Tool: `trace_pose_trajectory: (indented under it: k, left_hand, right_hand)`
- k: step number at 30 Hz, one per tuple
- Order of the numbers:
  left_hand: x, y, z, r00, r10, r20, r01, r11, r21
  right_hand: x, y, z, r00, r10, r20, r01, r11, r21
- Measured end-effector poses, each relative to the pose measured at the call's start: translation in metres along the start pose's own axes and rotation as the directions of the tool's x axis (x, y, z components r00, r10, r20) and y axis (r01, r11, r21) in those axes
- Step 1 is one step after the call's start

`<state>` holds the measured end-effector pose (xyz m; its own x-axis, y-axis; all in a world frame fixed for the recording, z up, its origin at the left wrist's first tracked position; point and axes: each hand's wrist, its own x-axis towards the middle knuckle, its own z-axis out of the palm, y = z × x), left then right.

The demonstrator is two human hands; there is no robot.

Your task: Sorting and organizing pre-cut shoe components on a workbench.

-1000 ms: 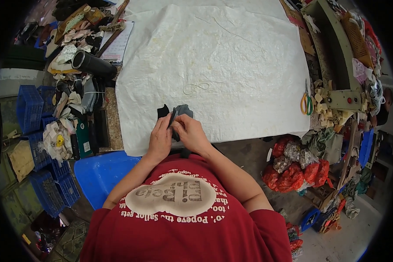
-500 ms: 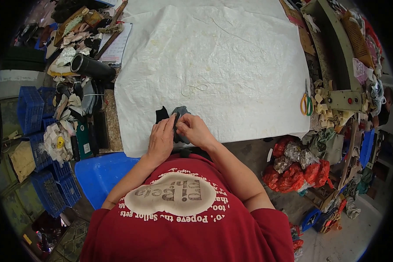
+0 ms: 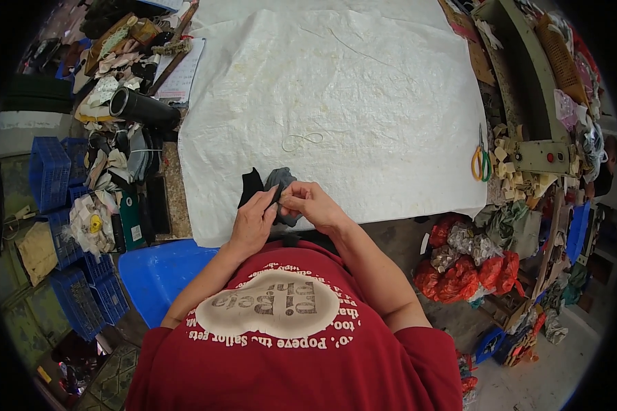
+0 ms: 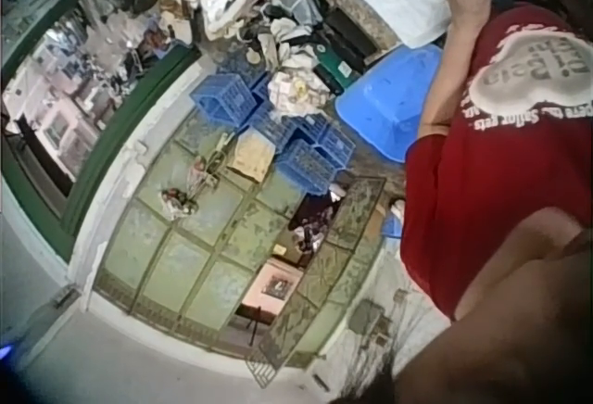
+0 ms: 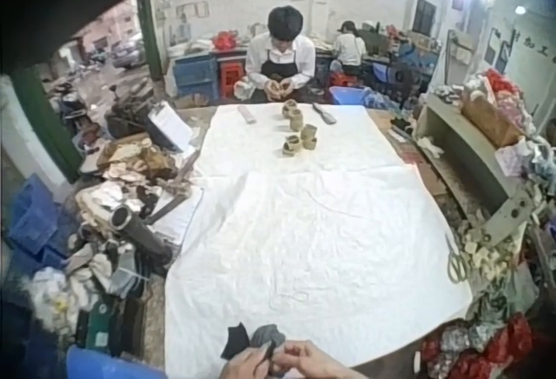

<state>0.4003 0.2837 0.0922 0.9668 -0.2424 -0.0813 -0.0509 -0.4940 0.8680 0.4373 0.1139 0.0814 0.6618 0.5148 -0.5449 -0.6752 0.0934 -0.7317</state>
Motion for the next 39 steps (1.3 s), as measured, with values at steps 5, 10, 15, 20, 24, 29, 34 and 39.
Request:
trace_pose_trajectory:
  k: [5, 10, 15, 20, 24, 29, 34, 39]
  left_hand:
    - [0.0, 0.0, 0.003, 0.999, 0.02, -0.035, -0.019, 1.0, 0.016]
    - [-0.001, 0.003, 0.006, 0.999, 0.016, -0.052, -0.018, 0.999, -0.028]
    - [-0.003, 0.0, 0.01, 0.999, 0.015, -0.045, -0.015, 1.0, 0.001]
    - [-0.003, -0.001, 0.013, 0.992, 0.119, -0.051, -0.11, 0.981, 0.162]
    - [-0.002, 0.001, 0.013, 0.973, 0.229, -0.034, -0.206, 0.924, 0.323]
    - [-0.003, 0.005, 0.014, 0.963, 0.269, -0.001, -0.244, 0.875, 0.418]
    - [-0.003, 0.01, 0.016, 0.975, 0.22, -0.03, -0.198, 0.921, 0.334]
    - [-0.007, 0.01, 0.018, 0.999, 0.027, -0.028, -0.026, 0.999, 0.024]
  right_hand:
    - [-0.004, -0.002, 0.0, 0.999, 0.001, 0.034, 0.0, 1.0, -0.015]
    - [-0.007, 0.001, 0.002, 1.0, 0.005, -0.017, -0.004, 0.999, 0.034]
    - [-0.011, 0.007, 0.006, 0.999, -0.016, -0.049, 0.013, 0.999, -0.045]
    - [-0.017, 0.002, 0.01, 0.994, -0.063, -0.09, 0.049, 0.989, -0.142]
    - [-0.019, -0.001, 0.009, 0.993, -0.056, -0.107, 0.03, 0.972, -0.234]
    - [-0.019, -0.005, 0.007, 0.993, -0.038, -0.114, 0.003, 0.955, -0.298]
    - [-0.016, 0.007, 0.003, 0.987, -0.081, -0.138, 0.043, 0.965, -0.258]
    - [-0.019, 0.007, 0.005, 0.986, -0.112, -0.121, 0.09, 0.98, -0.175]
